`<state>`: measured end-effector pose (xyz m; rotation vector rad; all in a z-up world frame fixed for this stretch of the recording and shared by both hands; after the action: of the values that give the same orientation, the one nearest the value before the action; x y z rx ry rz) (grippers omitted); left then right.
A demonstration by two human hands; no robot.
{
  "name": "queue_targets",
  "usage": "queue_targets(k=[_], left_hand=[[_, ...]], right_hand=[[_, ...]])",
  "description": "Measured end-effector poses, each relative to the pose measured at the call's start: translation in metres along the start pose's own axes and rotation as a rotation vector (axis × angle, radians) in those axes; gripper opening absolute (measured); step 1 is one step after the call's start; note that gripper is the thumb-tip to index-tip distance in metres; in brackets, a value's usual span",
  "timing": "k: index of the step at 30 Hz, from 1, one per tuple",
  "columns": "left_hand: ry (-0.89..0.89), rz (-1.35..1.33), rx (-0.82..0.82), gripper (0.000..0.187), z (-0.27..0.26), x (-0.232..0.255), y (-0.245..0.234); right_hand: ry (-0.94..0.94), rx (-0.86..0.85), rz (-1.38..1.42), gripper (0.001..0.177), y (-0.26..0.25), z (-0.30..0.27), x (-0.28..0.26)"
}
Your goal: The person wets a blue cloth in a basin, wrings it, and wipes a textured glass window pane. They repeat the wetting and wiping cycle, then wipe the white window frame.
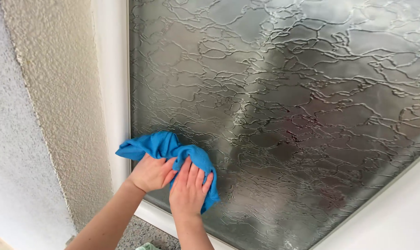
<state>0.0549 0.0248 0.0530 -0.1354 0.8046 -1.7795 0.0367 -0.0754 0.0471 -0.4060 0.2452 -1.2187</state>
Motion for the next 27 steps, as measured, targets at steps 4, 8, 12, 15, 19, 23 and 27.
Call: queue_targets(k=[4,8,12,15,19,23,27], left_hand=[[-0.173,0.027,-0.038,0.037,-0.029,-0.032,0.021],[-0.199,0.053,0.016,0.051,-0.038,-0.04,0.012],[-0.367,-0.007,0.113,0.06,-0.051,-0.052,0.006],[-0.44,-0.071,0.16,0.062,-0.056,-0.05,0.01],[-0.618,-0.131,0.193,0.064,-0.072,-0.052,0.019],[-0.725,-0.264,0.17,0.077,-0.061,-0.032,0.001],[-0.716,-0.231,0.176,0.076,-0.048,-0.013,-0.008]], right_hand=[[-0.052,0.028,0.028,0.047,0.003,0.005,-0.024],[-0.084,-0.005,0.09,0.048,0.012,0.007,-0.045],[-0.13,0.017,0.143,0.05,0.004,0.013,-0.06],[-0.176,0.023,0.136,0.052,-0.005,0.016,-0.062],[-0.323,-0.035,0.23,0.053,-0.021,0.017,-0.059],[-0.4,-0.059,0.235,0.053,-0.027,-0.002,-0.032],[-0.426,-0.047,0.075,0.06,-0.027,-0.019,-0.006]])
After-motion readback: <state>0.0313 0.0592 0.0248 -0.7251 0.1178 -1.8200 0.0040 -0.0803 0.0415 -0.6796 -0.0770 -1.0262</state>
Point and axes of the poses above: each hand's wrist, its own z-axis towards the middle knuckle, its own y-axis out of the palm, x = y × z, the point moved 10 cm from there along z, towards the middle knuckle
